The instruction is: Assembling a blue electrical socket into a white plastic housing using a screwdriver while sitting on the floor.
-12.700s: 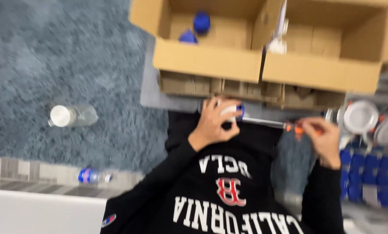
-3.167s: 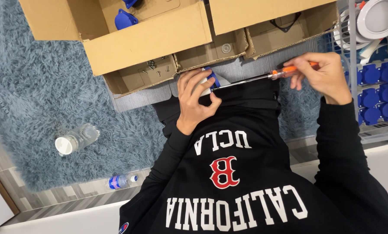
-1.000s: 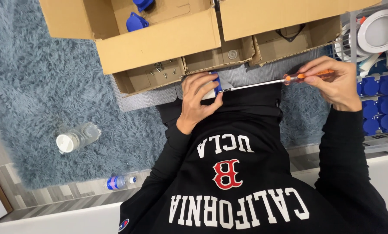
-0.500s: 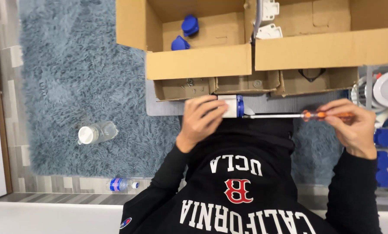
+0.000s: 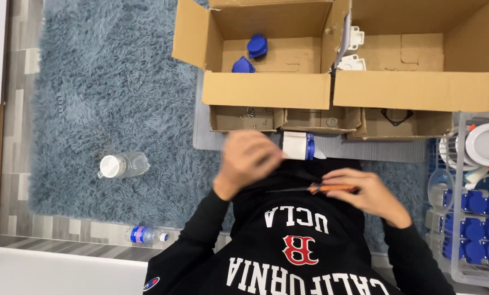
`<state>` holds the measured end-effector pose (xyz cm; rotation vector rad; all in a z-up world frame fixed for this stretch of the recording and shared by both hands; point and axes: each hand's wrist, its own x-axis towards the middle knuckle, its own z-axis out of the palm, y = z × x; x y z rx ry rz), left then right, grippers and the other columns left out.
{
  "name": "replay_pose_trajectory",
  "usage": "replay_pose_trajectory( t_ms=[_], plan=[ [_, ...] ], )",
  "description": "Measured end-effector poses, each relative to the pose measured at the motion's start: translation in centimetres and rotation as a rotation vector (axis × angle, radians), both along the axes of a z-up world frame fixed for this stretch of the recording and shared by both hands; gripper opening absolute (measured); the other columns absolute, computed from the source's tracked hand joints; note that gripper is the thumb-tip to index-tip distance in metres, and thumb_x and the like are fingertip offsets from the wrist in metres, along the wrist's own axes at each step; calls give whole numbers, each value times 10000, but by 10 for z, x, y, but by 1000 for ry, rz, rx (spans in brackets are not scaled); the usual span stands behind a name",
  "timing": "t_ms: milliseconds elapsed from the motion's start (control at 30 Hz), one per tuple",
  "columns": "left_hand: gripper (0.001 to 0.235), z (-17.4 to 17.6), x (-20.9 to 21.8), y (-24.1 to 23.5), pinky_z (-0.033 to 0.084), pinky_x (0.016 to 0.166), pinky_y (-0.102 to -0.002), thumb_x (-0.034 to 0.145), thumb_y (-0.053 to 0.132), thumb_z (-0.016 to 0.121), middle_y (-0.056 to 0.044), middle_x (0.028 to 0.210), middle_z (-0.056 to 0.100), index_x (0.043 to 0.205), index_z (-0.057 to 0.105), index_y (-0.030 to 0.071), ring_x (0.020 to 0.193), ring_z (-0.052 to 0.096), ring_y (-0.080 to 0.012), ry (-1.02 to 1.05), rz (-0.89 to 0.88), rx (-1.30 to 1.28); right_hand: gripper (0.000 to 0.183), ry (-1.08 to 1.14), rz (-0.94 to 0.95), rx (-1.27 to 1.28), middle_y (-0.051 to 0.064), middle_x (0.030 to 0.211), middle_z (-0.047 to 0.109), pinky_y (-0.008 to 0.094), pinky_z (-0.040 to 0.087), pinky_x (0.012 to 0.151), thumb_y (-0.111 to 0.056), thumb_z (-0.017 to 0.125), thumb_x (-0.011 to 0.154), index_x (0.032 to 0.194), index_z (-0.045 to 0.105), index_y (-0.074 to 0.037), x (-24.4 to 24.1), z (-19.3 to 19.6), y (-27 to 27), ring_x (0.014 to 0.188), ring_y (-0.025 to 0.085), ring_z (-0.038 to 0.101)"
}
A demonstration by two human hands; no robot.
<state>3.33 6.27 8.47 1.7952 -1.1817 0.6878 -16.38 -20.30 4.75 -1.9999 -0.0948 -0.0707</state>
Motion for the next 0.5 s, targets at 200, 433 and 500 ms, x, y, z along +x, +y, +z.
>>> replay_pose_trajectory(
  t_ms=[200, 433, 500],
  plan=[
    [575, -55, -35, -34, 511, 1103, -478, 914, 312, 886, -149, 1418, 665, 1430, 698, 145, 1364, 632, -361, 27, -212, 380, 265, 305, 133, -124, 98, 1134, 874, 491, 663, 909, -151, 865, 888, 1152, 890, -161, 0, -51, 9, 1076, 356, 831],
    [636, -70, -33, -49, 500, 1122, -503, 888, 199, 899, -205, 1480, 611, 1472, 654, 132, 1370, 611, -386, -55, -100, 433, 239, 315, 126, -125, 126, 1155, 858, 512, 656, 913, -176, 876, 877, 1114, 887, -147, 3, -42, 5, 1094, 387, 820],
    [571, -82, -34, -51, 493, 1116, -487, 920, 183, 852, -183, 1441, 624, 1454, 652, 153, 1347, 624, -372, -75, -72, 474, 222, 320, 120, -102, 89, 1193, 867, 484, 652, 929, -190, 884, 869, 1088, 889, -161, 1, -44, 6, 1128, 353, 822]
  ],
)
